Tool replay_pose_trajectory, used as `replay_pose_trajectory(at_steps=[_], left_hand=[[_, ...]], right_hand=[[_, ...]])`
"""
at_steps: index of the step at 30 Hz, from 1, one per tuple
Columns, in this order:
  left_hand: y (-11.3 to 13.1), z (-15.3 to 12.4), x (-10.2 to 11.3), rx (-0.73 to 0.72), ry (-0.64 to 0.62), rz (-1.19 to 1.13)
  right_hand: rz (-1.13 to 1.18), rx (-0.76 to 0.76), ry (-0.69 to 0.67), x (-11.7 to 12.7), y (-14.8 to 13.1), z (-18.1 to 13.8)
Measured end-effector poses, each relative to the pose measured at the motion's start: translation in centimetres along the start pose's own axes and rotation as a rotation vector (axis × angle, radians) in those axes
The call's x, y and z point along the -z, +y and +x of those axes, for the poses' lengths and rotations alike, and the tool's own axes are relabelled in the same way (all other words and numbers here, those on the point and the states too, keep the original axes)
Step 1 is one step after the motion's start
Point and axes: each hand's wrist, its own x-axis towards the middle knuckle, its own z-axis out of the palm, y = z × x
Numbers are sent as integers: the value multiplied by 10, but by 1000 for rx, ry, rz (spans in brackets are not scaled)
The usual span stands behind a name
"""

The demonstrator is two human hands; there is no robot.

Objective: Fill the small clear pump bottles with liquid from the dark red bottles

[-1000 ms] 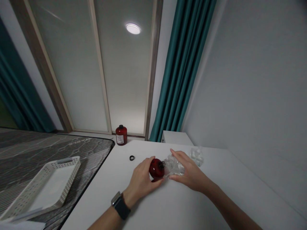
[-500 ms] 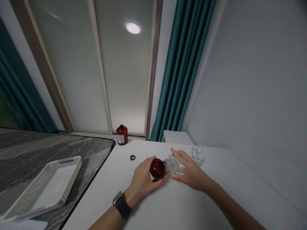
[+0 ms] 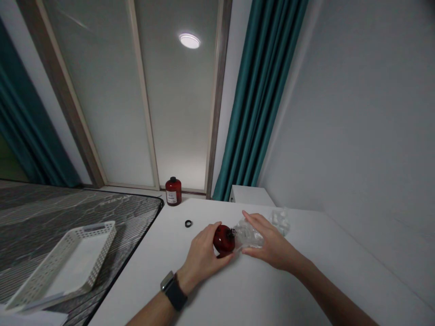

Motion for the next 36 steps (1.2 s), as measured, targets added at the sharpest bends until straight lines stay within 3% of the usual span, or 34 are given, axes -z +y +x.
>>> replay_pose_trajectory(at_steps=[36], left_hand=[[-2,-3,-2,7,40,-24]], right_hand=[[-7,9,-45,8,-6,6]])
